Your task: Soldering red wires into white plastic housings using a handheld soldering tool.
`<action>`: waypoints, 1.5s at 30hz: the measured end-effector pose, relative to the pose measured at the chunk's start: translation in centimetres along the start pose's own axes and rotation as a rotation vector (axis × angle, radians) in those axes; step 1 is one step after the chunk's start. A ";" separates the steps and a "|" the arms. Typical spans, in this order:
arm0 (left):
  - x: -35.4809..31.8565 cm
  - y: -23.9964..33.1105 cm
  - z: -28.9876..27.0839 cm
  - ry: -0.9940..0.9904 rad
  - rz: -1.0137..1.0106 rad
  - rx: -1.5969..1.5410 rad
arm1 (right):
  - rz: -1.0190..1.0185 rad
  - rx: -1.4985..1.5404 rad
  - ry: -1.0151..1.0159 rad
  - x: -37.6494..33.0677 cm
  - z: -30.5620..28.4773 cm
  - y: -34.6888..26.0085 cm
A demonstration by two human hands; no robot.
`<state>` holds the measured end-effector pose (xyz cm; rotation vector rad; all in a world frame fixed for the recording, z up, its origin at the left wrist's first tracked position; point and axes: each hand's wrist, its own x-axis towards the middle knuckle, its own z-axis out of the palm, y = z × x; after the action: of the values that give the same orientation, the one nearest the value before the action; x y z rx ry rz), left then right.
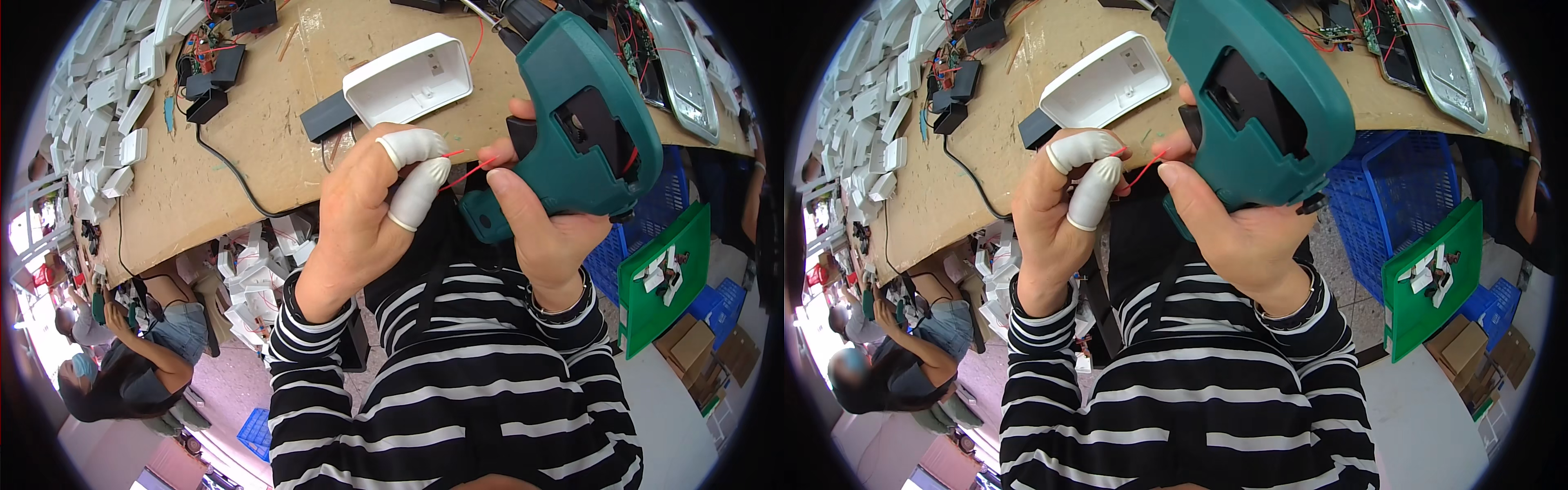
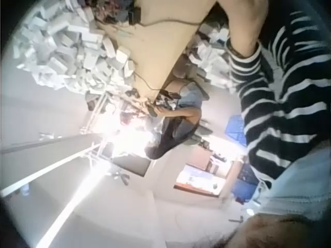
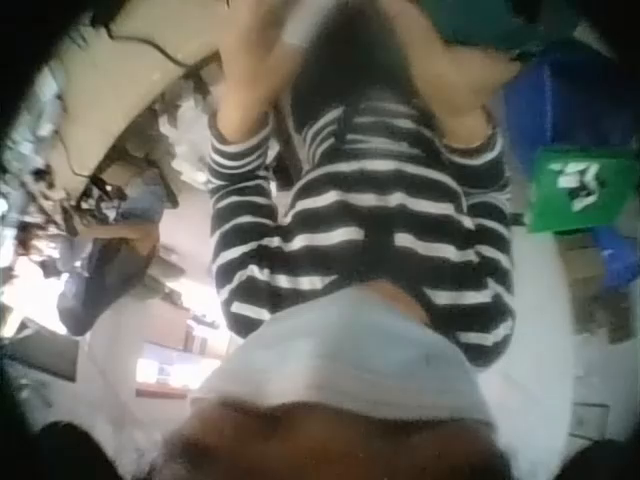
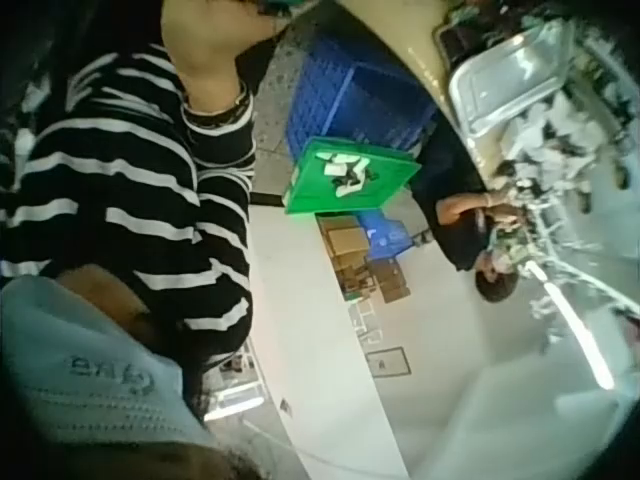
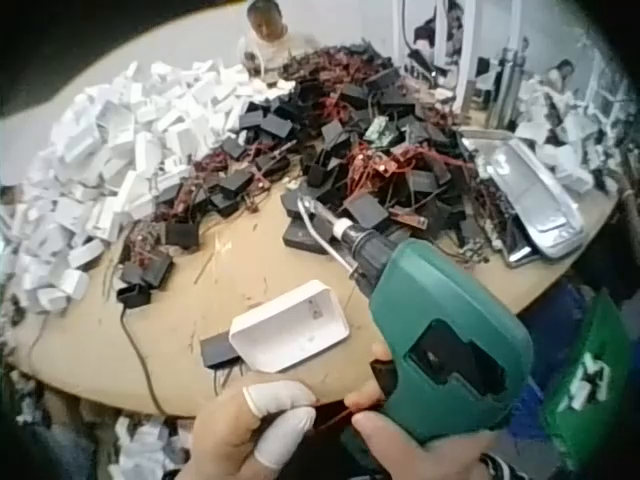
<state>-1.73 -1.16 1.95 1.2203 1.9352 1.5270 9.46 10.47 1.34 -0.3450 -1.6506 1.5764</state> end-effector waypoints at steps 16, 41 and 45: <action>0.0 -0.4 -0.2 0.008 0.016 -0.007 | -0.052 -0.077 -0.071 0.6 -0.5 0.5; 0.0 -0.1 0.1 0.241 0.111 0.399 | -0.202 -0.234 -0.081 0.8 -1.9 -0.6; 0.5 -1.3 0.6 0.309 0.267 0.572 | -0.102 -0.133 0.019 -0.3 -4.4 -1.9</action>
<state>-2.06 -0.44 0.69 1.5995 2.6242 1.3890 13.33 13.04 2.58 -0.3378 -1.7353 1.3878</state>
